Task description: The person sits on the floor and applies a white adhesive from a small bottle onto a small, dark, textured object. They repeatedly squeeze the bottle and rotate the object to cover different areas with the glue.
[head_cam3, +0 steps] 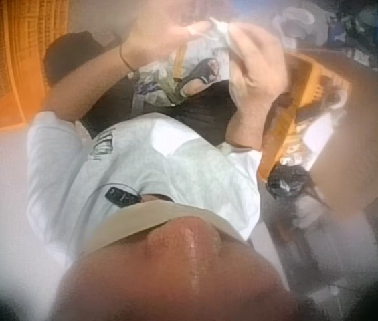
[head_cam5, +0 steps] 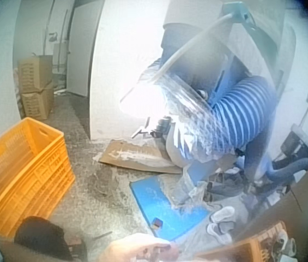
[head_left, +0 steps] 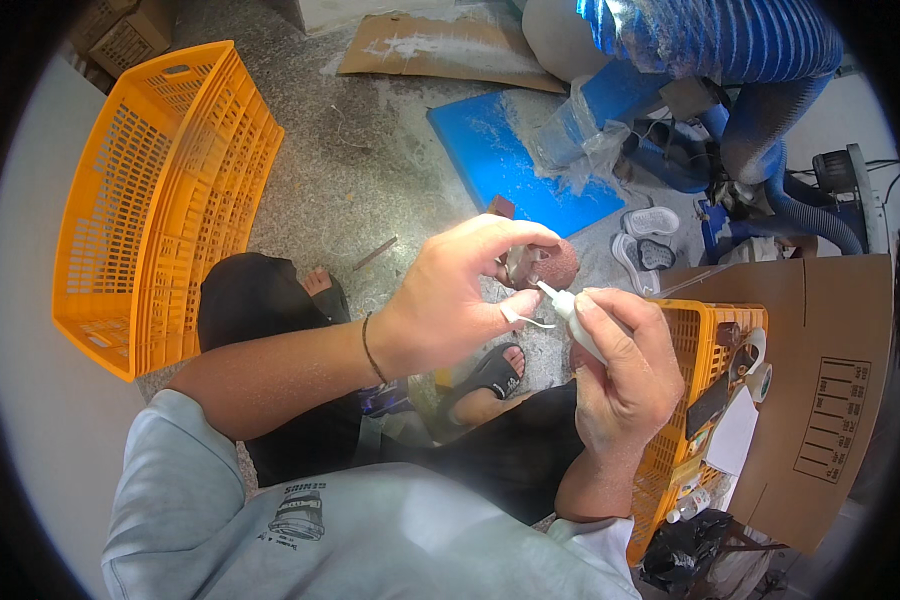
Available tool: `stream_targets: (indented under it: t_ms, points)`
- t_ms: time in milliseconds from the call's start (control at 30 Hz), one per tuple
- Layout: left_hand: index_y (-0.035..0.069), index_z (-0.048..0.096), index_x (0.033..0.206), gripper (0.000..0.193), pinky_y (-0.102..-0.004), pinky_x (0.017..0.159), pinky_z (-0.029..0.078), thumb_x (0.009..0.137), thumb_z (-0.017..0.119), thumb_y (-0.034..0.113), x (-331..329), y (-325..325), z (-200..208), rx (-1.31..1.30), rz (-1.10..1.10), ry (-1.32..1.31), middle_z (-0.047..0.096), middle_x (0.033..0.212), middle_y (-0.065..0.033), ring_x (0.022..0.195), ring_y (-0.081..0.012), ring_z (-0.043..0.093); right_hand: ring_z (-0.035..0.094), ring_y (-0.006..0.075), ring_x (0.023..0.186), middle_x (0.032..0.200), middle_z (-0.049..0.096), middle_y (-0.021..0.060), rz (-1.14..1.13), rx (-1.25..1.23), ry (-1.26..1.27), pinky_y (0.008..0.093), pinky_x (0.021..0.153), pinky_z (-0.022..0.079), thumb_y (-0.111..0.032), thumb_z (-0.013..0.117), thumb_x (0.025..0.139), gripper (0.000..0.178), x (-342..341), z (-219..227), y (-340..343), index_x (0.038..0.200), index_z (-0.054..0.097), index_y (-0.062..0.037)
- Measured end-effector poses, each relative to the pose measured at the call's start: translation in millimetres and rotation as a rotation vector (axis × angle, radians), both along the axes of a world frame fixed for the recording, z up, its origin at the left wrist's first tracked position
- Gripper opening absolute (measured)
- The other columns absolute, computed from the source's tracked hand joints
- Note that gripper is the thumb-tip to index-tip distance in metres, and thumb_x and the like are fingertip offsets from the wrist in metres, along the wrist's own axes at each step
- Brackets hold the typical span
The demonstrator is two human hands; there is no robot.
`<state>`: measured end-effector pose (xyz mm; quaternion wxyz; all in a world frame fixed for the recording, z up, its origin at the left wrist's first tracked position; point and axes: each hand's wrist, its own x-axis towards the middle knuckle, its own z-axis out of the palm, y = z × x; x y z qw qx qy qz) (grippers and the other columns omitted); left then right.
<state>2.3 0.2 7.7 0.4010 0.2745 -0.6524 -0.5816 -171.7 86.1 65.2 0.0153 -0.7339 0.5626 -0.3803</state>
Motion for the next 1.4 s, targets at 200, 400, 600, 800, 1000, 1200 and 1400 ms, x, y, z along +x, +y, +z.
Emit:
stream_targets:
  t_ms: [200,400,600,800,1000,1200,1400]
  points:
    - [0.000,0.061,0.131,0.047,-0.0318,0.095,0.056,0.086,0.069,-0.006,1,0,0,0.006,-0.004,-0.005,0.061,0.128,-0.0125,0.119,-0.0198,0.063,0.068,0.0252,0.090,0.100,0.070,0.0136,-0.004,0.004,-0.002,0.0307,0.078,0.054,0.015,0.074,0.067,0.041,0,0,1,0.105,0.075,-0.0007]
    - [-0.001,0.060,0.132,0.047,-0.0316,0.095,0.056,0.086,0.068,-0.007,0,1,0,0.022,0.004,0.033,0.062,0.128,-0.0126,0.119,-0.0200,0.064,0.068,0.0309,0.090,0.103,0.069,0.0145,0.002,0.008,-0.016,0.0360,0.078,0.055,0.011,0.077,0.062,0.046,-2,0,0,0.106,0.073,-0.0020]
    - [-0.002,0.059,0.134,0.047,-0.0321,0.097,0.055,0.087,0.067,-0.009,0,0,2,0.114,-0.034,0.082,0.062,0.133,-0.0148,0.122,-0.0210,0.064,0.067,0.0231,0.094,0.108,0.067,0.0119,-0.115,0.284,-0.653,0.0362,0.079,0.055,0.009,0.080,0.070,0.036,-5,-3,0,0.103,0.069,-0.0016]
    - [-0.004,0.055,0.139,0.052,-0.0337,0.101,0.054,0.089,0.065,-0.011,0,5,8,0.270,-0.115,0.119,0.059,0.139,-0.0162,0.126,-0.0215,0.061,0.060,0.0203,0.115,0.127,0.062,0.0201,0.045,0.190,-0.825,0.0348,0.096,0.047,-0.001,0.087,0.073,0.032,-9,-28,-20,0.097,0.064,-0.0029]
    - [-0.004,0.054,0.141,0.053,-0.0346,0.101,0.055,0.088,0.064,-0.009,1,7,6,0.142,-0.121,0.166,0.061,0.135,-0.0164,0.123,-0.0217,0.062,0.060,0.0252,0.121,0.136,0.059,0.0270,0.132,0.313,-1.001,0.0392,0.103,0.047,-0.001,0.086,0.075,0.034,-8,-36,-21,0.097,0.061,-0.0032]
    - [-0.004,0.056,0.139,0.052,-0.0352,0.100,0.056,0.088,0.063,-0.006,0,6,5,0.081,-0.094,0.186,0.063,0.131,-0.0173,0.119,-0.0212,0.065,0.061,0.0237,0.119,0.135,0.059,0.0263,0.170,0.312,-1.026,0.0387,0.103,0.048,-0.001,0.085,0.077,0.032,-7,-34,-24,0.097,0.060,-0.0034]
    - [-0.007,0.055,0.139,0.052,-0.0334,0.103,0.053,0.088,0.061,-0.011,3,6,10,0.116,-0.121,0.172,0.059,0.138,-0.0169,0.124,-0.0203,0.061,0.062,0.0217,0.115,0.132,0.062,0.0225,0.153,0.282,-1.008,0.0329,0.096,0.050,0.000,0.079,0.077,0.022,-4,-35,-23,0.091,0.062,-0.0006]
